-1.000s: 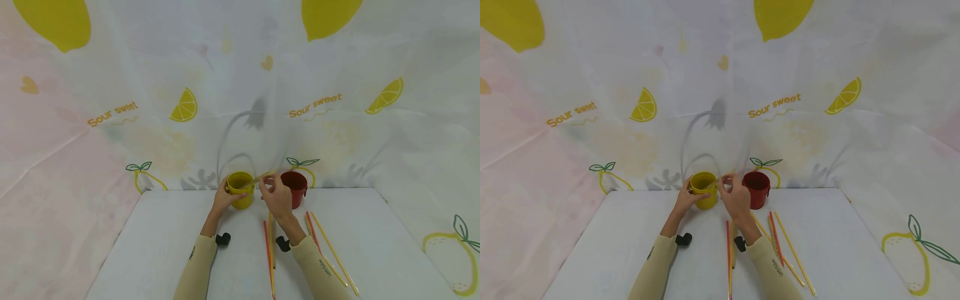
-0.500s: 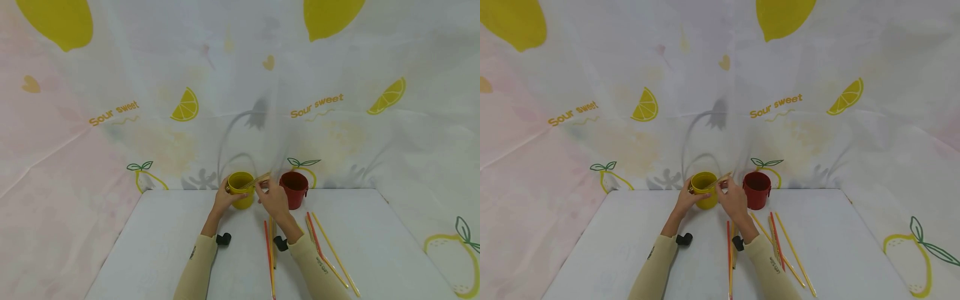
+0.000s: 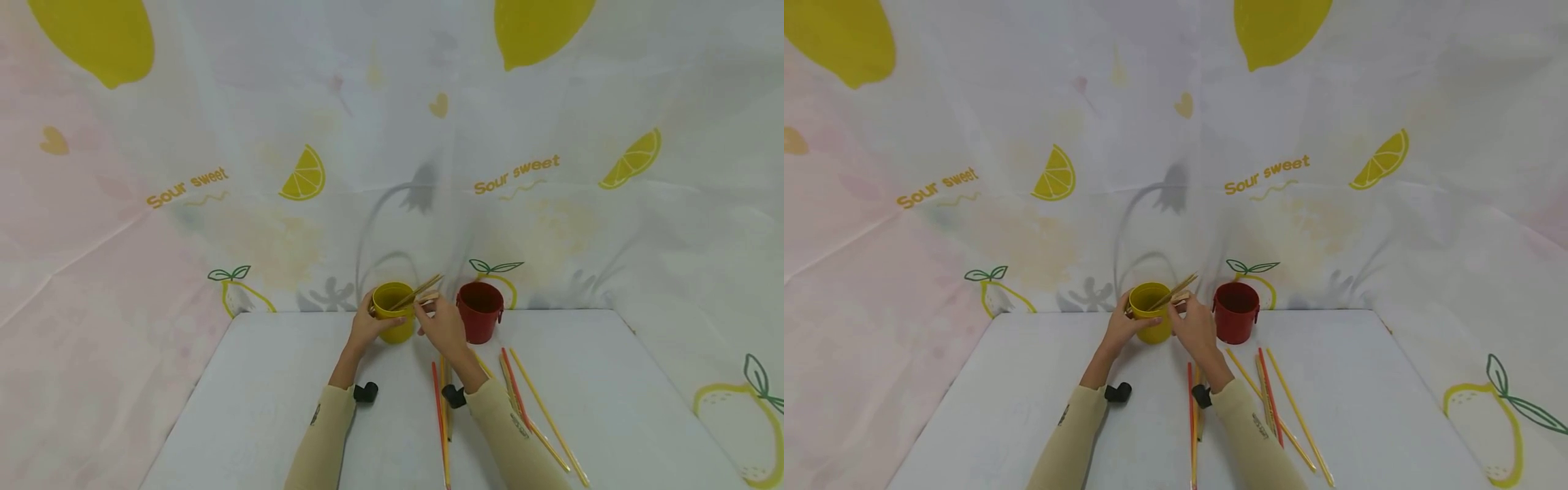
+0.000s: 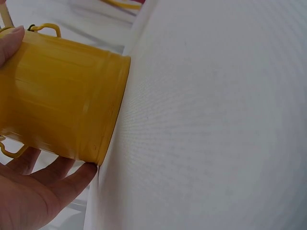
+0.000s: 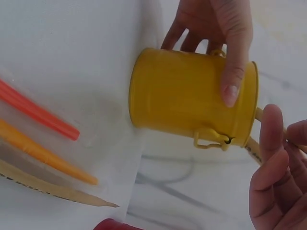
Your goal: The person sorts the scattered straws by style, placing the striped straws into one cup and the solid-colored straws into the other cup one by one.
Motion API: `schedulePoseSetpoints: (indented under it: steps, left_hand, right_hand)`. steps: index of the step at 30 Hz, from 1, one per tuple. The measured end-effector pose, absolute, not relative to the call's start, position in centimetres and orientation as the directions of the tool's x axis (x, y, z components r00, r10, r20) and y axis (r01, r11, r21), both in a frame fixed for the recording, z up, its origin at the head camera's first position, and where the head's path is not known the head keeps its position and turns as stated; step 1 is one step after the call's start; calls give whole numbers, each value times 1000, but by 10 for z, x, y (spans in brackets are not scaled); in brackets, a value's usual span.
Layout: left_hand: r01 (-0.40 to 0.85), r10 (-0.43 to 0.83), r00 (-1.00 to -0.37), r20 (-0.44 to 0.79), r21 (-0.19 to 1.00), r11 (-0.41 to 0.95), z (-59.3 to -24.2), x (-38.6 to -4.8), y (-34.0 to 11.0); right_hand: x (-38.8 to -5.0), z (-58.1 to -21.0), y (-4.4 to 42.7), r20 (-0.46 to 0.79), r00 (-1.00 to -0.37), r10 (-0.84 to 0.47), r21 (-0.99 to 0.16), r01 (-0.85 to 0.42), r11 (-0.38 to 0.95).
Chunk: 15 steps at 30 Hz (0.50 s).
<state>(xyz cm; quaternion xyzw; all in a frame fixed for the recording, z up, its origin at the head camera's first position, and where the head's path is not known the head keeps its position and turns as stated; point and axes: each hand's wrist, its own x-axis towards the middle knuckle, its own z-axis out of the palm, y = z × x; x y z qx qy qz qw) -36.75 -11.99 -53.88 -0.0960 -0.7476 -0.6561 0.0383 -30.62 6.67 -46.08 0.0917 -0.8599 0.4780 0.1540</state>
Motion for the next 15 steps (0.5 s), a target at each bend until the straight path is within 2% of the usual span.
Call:
schedulePoseSetpoints:
  steps: [9, 15]
  left_hand:
    - [208, 89, -976, 198, 971, 117, -540, -367, -120]
    - [197, 98, -978, 185, 972, 131, -540, -367, -120]
  right_hand:
    - [-313, -466, 64, 300, -953, -38, -814, -276, 512]
    - [-315, -470, 64, 223, -974, 45, -827, -164, 537]
